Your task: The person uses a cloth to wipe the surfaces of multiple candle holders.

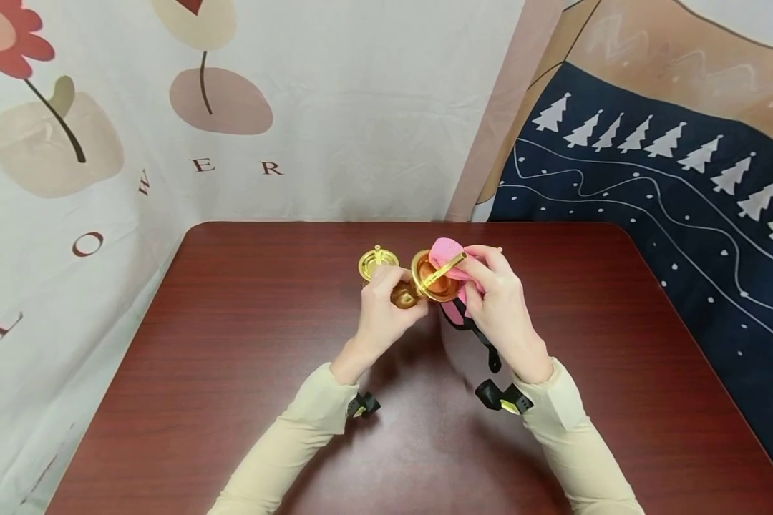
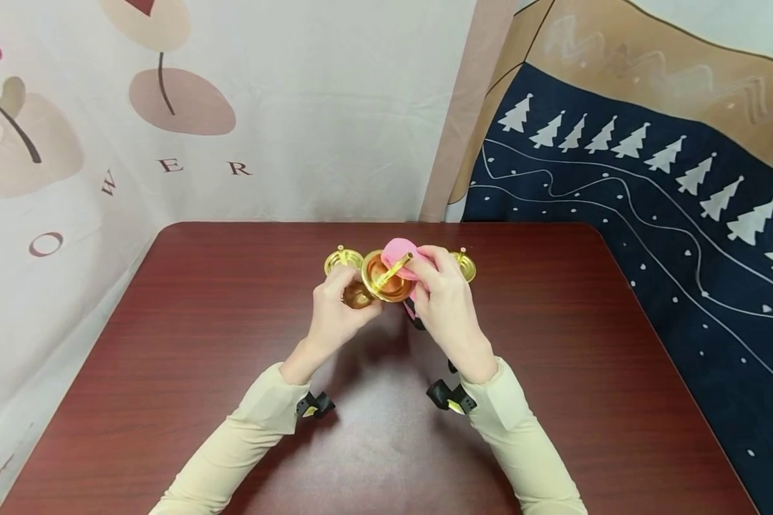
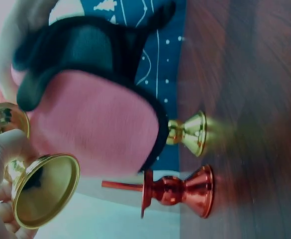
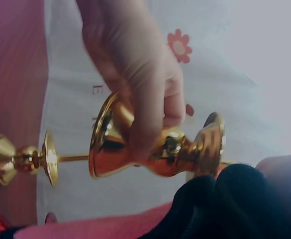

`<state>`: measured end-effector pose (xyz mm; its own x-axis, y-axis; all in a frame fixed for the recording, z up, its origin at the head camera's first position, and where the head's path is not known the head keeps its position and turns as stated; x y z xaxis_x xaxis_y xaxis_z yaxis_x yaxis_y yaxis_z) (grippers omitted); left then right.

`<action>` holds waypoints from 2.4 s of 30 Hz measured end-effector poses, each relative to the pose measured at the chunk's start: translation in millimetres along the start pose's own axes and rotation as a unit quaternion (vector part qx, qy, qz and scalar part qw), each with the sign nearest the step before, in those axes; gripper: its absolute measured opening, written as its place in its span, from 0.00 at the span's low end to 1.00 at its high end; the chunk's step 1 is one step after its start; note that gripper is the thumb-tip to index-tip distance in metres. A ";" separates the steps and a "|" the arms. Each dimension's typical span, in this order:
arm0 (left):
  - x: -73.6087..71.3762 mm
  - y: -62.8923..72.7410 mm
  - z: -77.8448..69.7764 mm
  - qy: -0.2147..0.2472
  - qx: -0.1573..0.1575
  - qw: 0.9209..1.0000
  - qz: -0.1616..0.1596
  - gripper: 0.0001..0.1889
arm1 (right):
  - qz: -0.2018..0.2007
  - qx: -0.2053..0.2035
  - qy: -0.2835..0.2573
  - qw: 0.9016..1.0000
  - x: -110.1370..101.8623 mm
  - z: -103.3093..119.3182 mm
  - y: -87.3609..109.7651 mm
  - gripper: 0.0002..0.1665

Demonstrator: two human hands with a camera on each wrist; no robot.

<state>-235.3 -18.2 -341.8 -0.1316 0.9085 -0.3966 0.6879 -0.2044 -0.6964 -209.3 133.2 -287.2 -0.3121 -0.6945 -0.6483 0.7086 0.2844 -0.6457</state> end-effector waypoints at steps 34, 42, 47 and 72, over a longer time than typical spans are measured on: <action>-1.8 3.2 6.9 -0.006 -0.004 0.999 -0.032 0.16 | 0.000 -0.030 -0.025 0.999 1.8 23.2 11.3 0.22; 13.6 -1.1 13.9 0.149 -0.061 0.981 0.108 0.15 | -0.034 -0.011 -0.079 0.996 -15.4 -4.3 2.4 0.19; 27.8 1.8 16.2 0.259 -0.100 0.944 0.179 0.18 | -0.021 -0.019 -0.107 0.994 -20.2 -11.8 -6.8 0.20; 35.3 -3.3 3.6 0.330 -0.077 0.912 0.232 0.22 | 0.124 -0.071 -0.099 0.985 -15.0 -3.7 -22.0 0.24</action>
<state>-244.8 13.2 -355.6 0.6229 0.7686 -0.1458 0.6588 -0.6159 -0.4322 -222.5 139.8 -264.7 -0.0004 -0.7034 -0.7108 0.6467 0.5419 -0.5367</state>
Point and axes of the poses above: each hand's wrist, its own y-axis away from the middle knuckle, its own x-axis out of the palm, z = x × y, the point moved 9 cm from there along -y, towards the middle knuckle, and after that the axes turned 7 degrees about z, right-handed, at the moved point
